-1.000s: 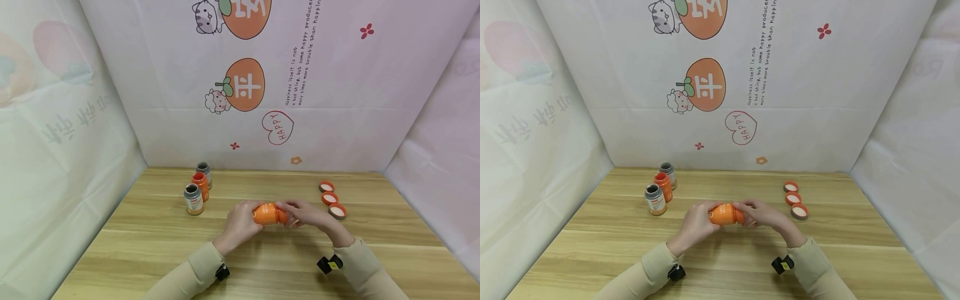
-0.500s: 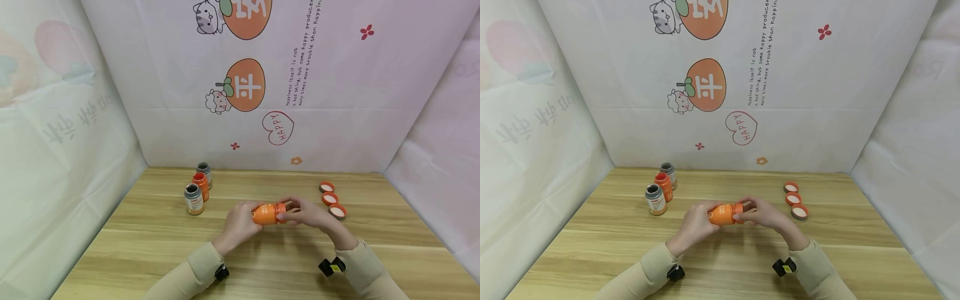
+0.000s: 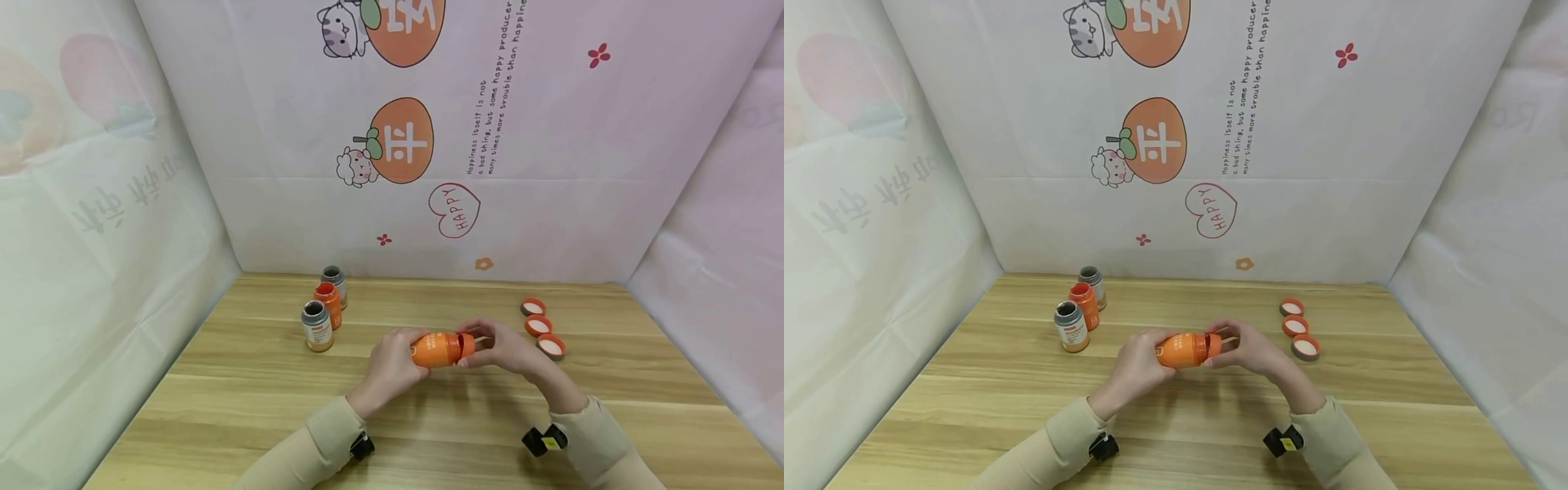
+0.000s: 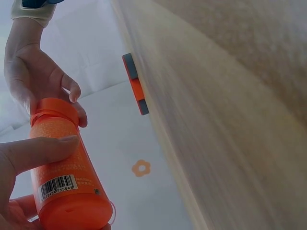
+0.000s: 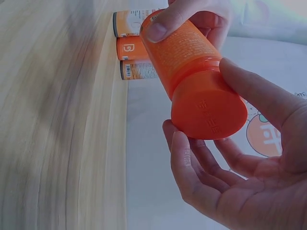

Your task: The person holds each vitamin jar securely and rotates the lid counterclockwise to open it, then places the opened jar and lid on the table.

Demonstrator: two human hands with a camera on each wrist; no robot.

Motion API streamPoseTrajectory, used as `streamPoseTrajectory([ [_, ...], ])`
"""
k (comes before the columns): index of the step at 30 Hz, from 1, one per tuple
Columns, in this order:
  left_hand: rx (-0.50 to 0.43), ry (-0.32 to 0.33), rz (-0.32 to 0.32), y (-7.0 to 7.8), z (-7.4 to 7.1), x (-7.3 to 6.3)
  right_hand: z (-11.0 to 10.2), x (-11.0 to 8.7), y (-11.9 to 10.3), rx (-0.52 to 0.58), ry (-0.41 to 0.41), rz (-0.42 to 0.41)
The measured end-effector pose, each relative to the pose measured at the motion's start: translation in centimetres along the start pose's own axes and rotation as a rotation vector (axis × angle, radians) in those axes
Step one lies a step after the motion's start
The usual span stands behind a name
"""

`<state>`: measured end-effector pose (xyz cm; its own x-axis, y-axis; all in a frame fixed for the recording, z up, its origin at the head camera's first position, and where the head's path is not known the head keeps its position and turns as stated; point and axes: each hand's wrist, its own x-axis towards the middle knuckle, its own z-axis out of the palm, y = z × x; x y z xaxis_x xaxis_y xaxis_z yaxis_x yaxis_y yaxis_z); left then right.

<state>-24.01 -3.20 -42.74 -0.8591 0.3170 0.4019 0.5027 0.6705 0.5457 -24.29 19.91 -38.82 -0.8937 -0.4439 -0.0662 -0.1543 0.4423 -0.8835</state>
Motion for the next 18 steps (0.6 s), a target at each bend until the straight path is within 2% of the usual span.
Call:
streamPoseTrajectory([
  [10, -0.072, 0.020, 0.010, -0.19, 0.16, 0.11, -0.20, -0.30, 0.58, 0.039, 0.041, 0.030],
  [18, -0.153, 0.006, -0.020, -0.35, 0.22, 0.01, -0.18, -0.43, 1.01, 0.095, 0.050, 0.065],
])
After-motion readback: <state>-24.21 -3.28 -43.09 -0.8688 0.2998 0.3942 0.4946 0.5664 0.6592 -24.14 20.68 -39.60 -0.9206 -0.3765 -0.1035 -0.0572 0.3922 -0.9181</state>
